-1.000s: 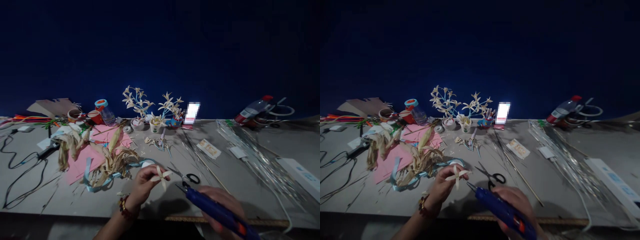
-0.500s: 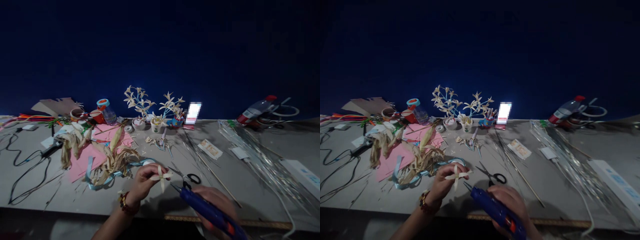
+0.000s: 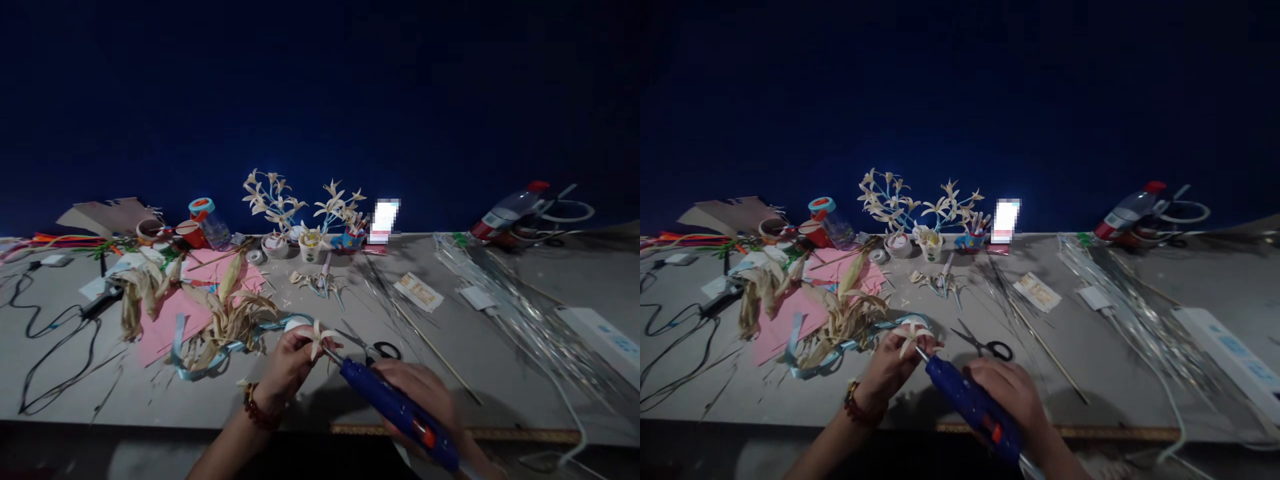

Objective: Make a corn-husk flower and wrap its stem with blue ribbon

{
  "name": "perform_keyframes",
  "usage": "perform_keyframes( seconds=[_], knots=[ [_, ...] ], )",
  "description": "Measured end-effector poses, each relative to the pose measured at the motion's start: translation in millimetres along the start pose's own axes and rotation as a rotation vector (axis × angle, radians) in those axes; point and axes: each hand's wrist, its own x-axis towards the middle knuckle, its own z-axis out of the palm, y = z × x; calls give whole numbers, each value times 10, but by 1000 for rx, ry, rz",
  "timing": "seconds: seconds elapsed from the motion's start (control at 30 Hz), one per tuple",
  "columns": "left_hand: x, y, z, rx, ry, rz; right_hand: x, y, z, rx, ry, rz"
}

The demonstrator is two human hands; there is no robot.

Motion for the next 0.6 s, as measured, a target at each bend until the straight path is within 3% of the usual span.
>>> perform_keyframes(
  seconds=[0.17,0.37,0.6],
  knots=[
    [-20,55,-63,209,-39,128,-38,20,-9,48,46,14],
    [-28,143,-124,457,-63,414,-150,105,-59,4,173,84],
    [-11,152,-141,555,-43,481,-108,59,-89,8,130,68]
  ],
)
